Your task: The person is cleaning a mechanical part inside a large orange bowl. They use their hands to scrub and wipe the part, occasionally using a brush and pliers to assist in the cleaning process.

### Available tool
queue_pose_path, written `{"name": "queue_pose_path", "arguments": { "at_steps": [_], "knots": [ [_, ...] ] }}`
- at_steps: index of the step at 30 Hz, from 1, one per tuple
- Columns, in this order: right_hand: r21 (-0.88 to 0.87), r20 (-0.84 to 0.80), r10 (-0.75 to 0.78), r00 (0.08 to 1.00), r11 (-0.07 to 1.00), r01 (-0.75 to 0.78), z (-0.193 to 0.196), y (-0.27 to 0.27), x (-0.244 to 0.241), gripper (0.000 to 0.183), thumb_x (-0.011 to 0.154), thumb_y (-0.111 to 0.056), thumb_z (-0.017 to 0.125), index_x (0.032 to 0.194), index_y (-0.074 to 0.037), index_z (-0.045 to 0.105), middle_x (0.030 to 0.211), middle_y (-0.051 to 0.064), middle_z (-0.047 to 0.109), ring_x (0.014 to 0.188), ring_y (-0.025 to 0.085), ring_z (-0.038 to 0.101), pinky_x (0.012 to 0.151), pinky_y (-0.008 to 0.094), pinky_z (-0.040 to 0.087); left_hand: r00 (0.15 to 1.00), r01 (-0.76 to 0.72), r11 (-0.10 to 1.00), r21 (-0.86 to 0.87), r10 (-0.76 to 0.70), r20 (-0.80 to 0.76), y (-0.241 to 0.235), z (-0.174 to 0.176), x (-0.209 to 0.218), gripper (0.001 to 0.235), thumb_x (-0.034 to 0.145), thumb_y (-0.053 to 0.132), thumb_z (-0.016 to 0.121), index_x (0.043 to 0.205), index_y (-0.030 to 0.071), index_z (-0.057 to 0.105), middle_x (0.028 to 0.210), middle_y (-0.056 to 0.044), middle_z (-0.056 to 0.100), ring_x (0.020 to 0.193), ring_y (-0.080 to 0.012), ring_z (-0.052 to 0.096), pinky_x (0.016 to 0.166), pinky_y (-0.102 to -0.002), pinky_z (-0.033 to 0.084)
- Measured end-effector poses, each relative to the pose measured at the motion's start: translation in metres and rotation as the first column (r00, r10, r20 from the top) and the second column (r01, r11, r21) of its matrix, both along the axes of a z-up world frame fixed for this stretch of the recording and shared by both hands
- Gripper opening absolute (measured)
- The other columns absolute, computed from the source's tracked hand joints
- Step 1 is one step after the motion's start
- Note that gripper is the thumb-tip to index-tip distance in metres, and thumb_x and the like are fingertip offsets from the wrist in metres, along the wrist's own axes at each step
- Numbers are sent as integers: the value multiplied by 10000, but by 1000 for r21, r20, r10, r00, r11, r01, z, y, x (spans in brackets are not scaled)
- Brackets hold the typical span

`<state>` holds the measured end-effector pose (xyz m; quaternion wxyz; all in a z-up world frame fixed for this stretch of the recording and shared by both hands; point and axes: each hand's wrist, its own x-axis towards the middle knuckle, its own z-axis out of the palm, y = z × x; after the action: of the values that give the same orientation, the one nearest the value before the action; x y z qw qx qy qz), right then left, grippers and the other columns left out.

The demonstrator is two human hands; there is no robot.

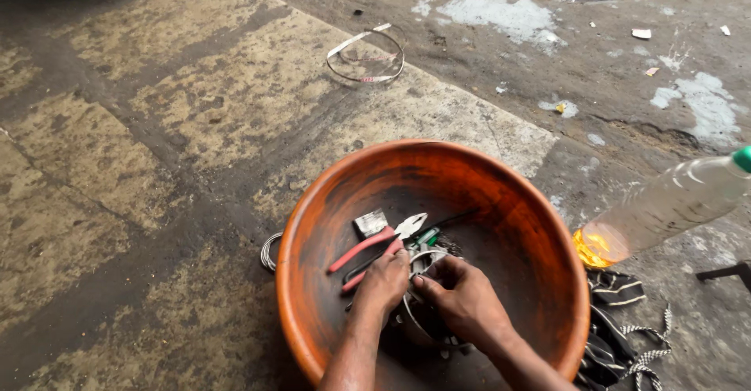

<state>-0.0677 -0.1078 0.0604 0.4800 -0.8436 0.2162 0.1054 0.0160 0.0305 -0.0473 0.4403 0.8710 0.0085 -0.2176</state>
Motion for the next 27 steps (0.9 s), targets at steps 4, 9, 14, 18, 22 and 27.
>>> {"name": "queue_pose_path", "arguments": {
  "at_steps": [4,9,14,18,22,27],
  "knots": [
    [-195,108,-110,988,972,129,-6,-3,17,468,781,-374,849,1125,-74,745,1011,160,804,869,214,788,805,355,607,847,380,872,308,-462,264,-3,-40,13,315,981,138,355,1103,-13,603,1088,-325,682,1088,-472,658,949,-565,500],
    [-169,146,-37,989,984,62,-19,-6,14,496,713,-363,896,1098,-79,764,1017,133,788,930,234,769,836,387,600,888,342,900,270,-404,221,-4,-34,11,278,962,120,380,1088,-13,589,1115,-324,666,1076,-479,659,933,-572,516],
    [-51,38,-139,990,989,141,-6,-13,17,337,795,-303,820,1022,-56,785,929,146,824,851,262,797,779,421,636,951,249,955,161,-273,148,-4,-25,7,292,998,170,392,1099,9,613,1164,-338,631,1126,-502,604,974,-583,474],
    [-175,123,68,990,984,-46,-8,8,-5,290,746,-277,870,914,-48,809,829,137,827,793,187,784,793,343,585,924,288,938,194,-326,202,-10,-19,24,285,990,135,397,1118,-12,604,1135,-335,652,1097,-494,634,948,-574,498],
    [-195,282,-8,960,979,66,-20,-13,14,269,802,-263,838,949,-41,802,830,136,801,695,179,745,665,347,597,838,383,860,336,-477,264,-5,-51,16,273,955,72,415,1139,-39,583,1073,-343,681,1043,-484,682,908,-560,538],
    [-185,275,53,960,983,-1,-44,-12,13,198,796,-185,797,964,-83,819,761,128,808,651,184,712,632,345,594,568,280,877,390,-479,669,-8,-83,28,271,923,71,422,1115,-47,573,1088,-334,671,1063,-495,676,906,-555,534]
  ]
}}
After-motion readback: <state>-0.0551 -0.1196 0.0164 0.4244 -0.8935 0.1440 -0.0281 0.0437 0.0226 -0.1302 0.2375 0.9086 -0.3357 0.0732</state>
